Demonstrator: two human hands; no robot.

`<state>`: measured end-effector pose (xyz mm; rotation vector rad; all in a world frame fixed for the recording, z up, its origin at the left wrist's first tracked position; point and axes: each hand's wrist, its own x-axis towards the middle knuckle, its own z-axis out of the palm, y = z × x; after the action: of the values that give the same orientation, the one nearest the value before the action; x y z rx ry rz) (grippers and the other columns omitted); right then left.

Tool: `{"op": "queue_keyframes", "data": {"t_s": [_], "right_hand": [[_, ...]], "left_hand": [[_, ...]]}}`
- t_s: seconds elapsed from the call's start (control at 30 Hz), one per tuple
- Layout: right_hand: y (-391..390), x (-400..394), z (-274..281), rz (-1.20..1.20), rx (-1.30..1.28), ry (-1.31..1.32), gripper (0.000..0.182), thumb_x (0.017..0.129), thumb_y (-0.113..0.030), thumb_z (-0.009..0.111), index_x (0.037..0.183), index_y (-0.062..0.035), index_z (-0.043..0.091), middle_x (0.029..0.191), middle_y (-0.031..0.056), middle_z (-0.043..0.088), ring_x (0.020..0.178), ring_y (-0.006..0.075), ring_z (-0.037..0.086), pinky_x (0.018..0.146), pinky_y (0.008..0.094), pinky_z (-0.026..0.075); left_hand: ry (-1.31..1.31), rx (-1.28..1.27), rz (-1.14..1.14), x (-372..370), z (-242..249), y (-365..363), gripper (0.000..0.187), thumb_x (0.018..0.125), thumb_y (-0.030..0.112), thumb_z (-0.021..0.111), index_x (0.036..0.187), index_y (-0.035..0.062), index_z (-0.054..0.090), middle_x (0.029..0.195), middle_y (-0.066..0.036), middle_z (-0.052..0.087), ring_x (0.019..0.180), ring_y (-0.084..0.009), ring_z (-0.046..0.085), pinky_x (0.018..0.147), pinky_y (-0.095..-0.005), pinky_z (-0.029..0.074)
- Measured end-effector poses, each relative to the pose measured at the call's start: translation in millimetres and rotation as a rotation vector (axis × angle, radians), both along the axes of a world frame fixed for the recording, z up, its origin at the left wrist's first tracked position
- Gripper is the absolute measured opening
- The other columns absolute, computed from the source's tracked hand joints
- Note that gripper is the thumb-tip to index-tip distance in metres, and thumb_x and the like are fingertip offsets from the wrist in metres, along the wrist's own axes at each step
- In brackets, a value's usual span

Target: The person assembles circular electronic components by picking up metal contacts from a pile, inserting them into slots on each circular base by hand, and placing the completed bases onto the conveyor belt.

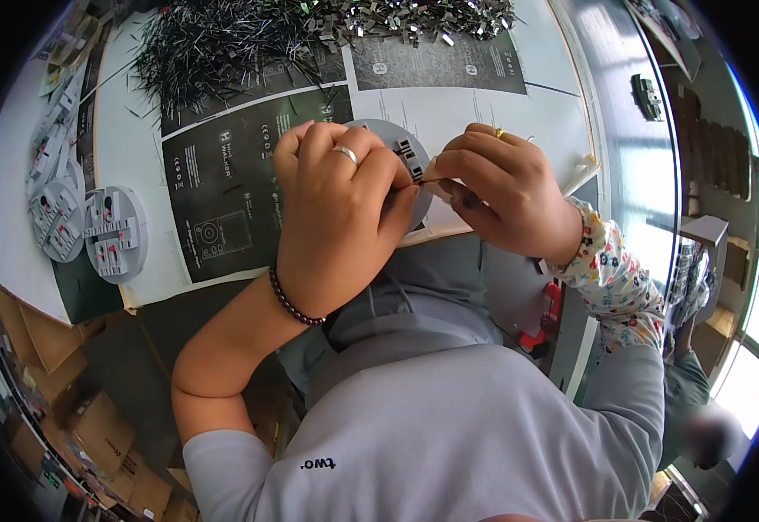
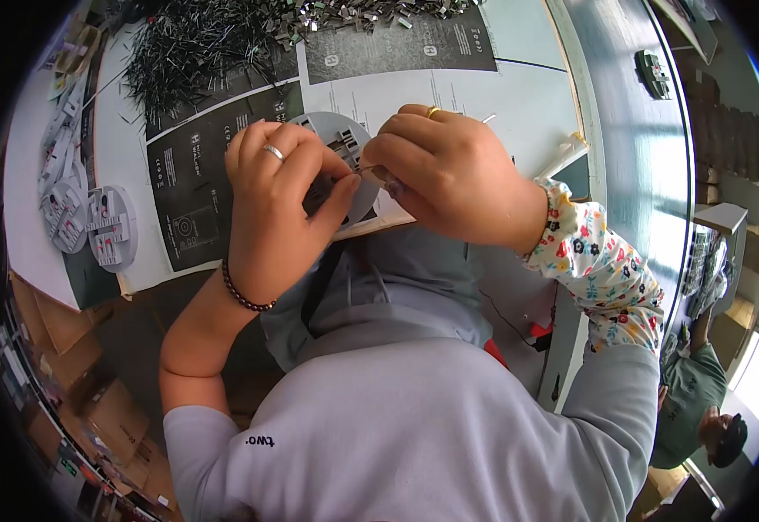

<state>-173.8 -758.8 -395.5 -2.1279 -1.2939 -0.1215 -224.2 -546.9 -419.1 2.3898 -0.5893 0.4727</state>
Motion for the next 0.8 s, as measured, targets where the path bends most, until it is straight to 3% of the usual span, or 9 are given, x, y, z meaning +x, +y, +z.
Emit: {"op": "queue_keyframes", "data": {"t_s": [0.2, 0.3, 0.7, 0.8], "right_hand": [[0.8, 13.2, 4.7, 0.073, -0.047, 0.053, 0.03, 0.067, 0.005, 0.068, 0.096, -0.0013, 0.062, 0.084, 0.0109, 0.06, 0.073, 0.0311, 0.06, 0.062, 0.0404, 0.05], [2.8, 16.1, 7.8, 0.109, -0.07, 0.051, 0.028, 0.067, 0.004, 0.068, 0.094, -0.0012, 0.061, 0.084, 0.0117, 0.06, 0.073, 0.0318, 0.06, 0.063, 0.0408, 0.051], [18.3, 8.9, 22.5, 0.017, -0.2, 0.054, 0.021, 0.072, 0.002, 0.071, 0.09, -0.0026, 0.062, 0.081, 0.0105, 0.059, 0.074, 0.0322, 0.061, 0.064, 0.0416, 0.051], [15.1, 7.5, 25.1, 0.003, -0.25, 0.061, 0.02, 0.072, 0.002, 0.071, 0.09, -0.0027, 0.062, 0.08, 0.0104, 0.059, 0.074, 0.0329, 0.061, 0.065, 0.0422, 0.051]], "left_hand": [[-0.007, -0.101, -0.04, 0.2, -9.7, 2.8, 0.015, 0.075, 0.005, 0.074, 0.079, 0.0088, 0.06, 0.094, -0.007, 0.058, 0.095, -0.0315, 0.055, 0.09, -0.0486, 0.044], [-0.047, -0.095, -0.09, 5.6, -7.1, 6.3, 0.017, 0.072, 0.003, 0.074, 0.079, 0.0081, 0.06, 0.092, -0.007, 0.057, 0.094, -0.0308, 0.055, 0.086, -0.0432, 0.047], [-0.07, -0.094, -0.147, 15.2, -4.8, 10.0, 0.018, 0.07, 0.004, 0.074, 0.08, 0.0073, 0.06, 0.089, -0.006, 0.056, 0.089, -0.0284, 0.054, 0.082, -0.041, 0.047], [-0.038, -0.105, -0.17, 15.1, -4.3, 10.2, 0.018, 0.072, 0.003, 0.075, 0.083, 0.0056, 0.061, 0.088, -0.007, 0.056, 0.09, -0.0323, 0.055, 0.091, -0.0462, 0.047]]}}
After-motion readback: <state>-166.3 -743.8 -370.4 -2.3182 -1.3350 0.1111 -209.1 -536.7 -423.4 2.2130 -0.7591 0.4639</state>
